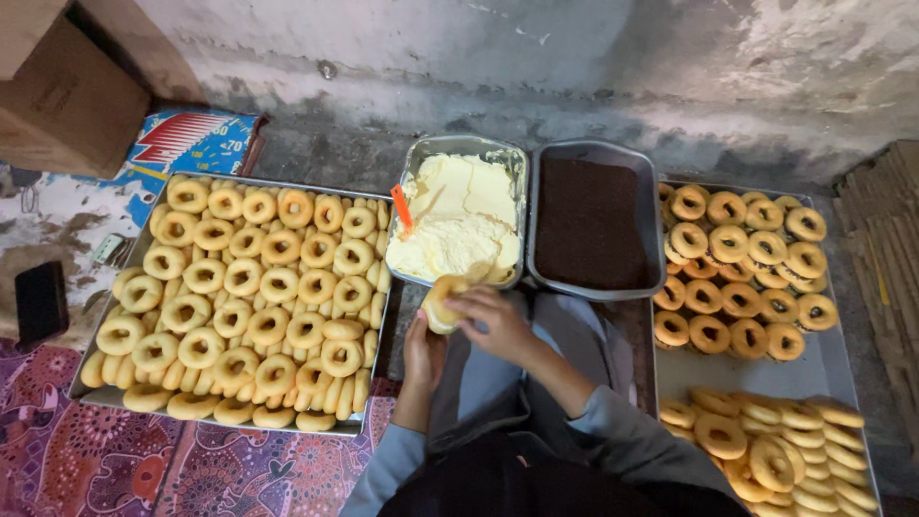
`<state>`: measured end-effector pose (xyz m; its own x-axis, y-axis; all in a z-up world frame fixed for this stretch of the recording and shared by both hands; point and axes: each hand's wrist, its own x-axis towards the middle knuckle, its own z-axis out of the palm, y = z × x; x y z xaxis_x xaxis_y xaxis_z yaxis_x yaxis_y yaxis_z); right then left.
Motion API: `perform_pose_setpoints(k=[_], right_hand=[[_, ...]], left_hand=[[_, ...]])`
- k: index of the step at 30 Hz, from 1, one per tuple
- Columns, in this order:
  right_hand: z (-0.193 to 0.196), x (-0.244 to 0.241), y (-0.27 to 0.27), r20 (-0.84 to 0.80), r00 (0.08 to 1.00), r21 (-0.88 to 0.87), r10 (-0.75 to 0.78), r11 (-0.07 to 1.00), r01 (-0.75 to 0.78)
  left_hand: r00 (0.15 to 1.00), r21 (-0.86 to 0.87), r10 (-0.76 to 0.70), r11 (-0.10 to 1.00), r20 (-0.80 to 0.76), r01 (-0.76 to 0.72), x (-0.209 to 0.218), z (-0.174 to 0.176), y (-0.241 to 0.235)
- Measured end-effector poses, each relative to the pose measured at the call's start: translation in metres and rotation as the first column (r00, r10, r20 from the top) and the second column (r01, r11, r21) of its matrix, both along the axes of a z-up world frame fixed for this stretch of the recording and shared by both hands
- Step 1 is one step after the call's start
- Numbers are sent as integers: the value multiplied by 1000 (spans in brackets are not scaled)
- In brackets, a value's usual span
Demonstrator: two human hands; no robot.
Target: The person repeatedly picks up plain donuts, fills them with a light-colored cream using a small orange spatula, and then dips the filled donuts into a dark chocolate mixture before placing them on a tray. The process is repeated for multiple donuts throughout the clip.
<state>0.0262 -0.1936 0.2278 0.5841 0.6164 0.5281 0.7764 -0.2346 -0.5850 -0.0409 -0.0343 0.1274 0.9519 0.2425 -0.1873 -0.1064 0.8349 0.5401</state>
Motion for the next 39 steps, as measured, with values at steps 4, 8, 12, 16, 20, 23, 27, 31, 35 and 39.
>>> perform_pose_setpoints(k=[4,8,12,16,20,23,27,31,35,39], right_hand=[[-27,27,25,-3,1000,-59,0,998,-1],[-49,86,33,86,986,-97,-144,984,152],[-54,102,29,4,983,-231,-183,956,179],[-48,63,27,-34,996,7,-80,997,80],[-29,28,10,-66,998,-19,24,999,-25],[-13,33,-11,-38,996,-82,-77,994,74],[-6,35,-29,-112,983,16,-143,989,146],[-18,38,-43,-183,978,-20,-98,995,96],[-36,57,-69,-120,975,7,-187,982,190],[-63,71,-110,-187,978,23,-96,995,102]], left_hand=[[997,-30,61,998,-41,-63,-1,-6,13],[996,-24,85,996,-30,-86,-2,-8,21],[995,-80,69,994,-75,-75,2,-15,22],[991,-59,84,994,-109,-91,7,-30,18],[994,-63,34,997,-104,-41,15,-37,7],[994,-83,2,997,-111,-11,20,-34,2],[992,-85,-72,994,-100,64,28,-30,-17],[992,-132,-117,985,-45,110,38,-30,-47],[969,-119,-183,979,-167,165,56,-28,-72],[966,-121,-230,969,-120,216,74,-34,-100]])
